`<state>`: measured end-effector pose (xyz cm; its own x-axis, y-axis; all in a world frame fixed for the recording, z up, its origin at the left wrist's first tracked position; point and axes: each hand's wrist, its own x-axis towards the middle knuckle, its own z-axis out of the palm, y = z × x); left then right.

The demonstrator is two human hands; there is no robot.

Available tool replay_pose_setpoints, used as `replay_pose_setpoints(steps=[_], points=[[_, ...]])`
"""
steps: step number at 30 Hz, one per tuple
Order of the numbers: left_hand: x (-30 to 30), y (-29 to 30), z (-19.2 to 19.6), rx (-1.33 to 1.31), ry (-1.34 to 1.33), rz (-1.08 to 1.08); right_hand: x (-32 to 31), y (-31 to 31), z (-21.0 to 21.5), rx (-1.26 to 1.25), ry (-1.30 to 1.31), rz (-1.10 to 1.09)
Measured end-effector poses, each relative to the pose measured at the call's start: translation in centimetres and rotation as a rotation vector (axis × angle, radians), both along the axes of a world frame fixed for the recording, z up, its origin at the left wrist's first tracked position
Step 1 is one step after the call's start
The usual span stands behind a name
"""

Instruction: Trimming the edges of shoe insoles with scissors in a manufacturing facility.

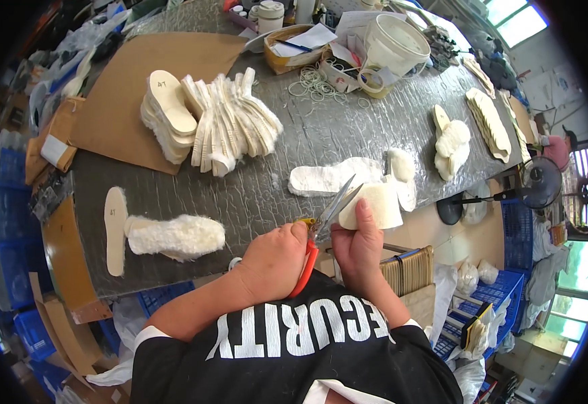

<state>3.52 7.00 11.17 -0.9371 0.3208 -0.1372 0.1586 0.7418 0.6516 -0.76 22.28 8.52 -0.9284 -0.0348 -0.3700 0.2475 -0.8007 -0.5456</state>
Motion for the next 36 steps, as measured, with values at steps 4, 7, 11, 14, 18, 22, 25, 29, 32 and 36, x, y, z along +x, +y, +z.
replay_pose_setpoints(steps=[4, 7, 11, 14, 18, 22, 25, 29, 32, 36], points=[[0.0, 0.1, 0.0, 0.019, -0.036, -0.017, 0.0, -0.1, -0.1, 0.056, 0.041, -0.011], [0.2, 0.1, -0.1, 0.063, -0.009, -0.014, 0.2, -0.1, -0.1, 0.057, 0.067, -0.012], [0.2, 0.1, 0.1, 0.056, -0.023, -0.024, 0.2, 0.0, -0.2, 0.051, 0.055, -0.010], [0.3, 0.1, 0.0, 0.068, 0.014, -0.030, 0.4, 0.0, -0.2, 0.048, 0.078, -0.004], [0.5, 0.1, 0.1, 0.032, -0.001, -0.054, 0.5, 0.0, -0.2, 0.051, 0.105, -0.013], [0.6, 0.1, -0.1, 0.079, -0.067, -0.037, 0.4, 0.3, -0.5, 0.053, 0.120, -0.016], [0.7, -0.2, 0.1, 0.420, -0.135, 0.118, 0.4, 0.4, -0.4, 0.071, 0.151, -0.020], [0.6, -0.9, 0.5, 0.317, -0.074, 0.156, 0.2, 0.2, 0.2, 0.102, 0.175, 0.013], [0.6, -0.8, 0.5, 0.136, 0.062, 0.061, 0.6, 0.3, -0.5, 0.120, 0.201, 0.030], [0.7, -0.8, 0.4, 0.058, 0.039, 0.027, 0.8, 0.2, -0.8, 0.143, 0.183, 0.006]])
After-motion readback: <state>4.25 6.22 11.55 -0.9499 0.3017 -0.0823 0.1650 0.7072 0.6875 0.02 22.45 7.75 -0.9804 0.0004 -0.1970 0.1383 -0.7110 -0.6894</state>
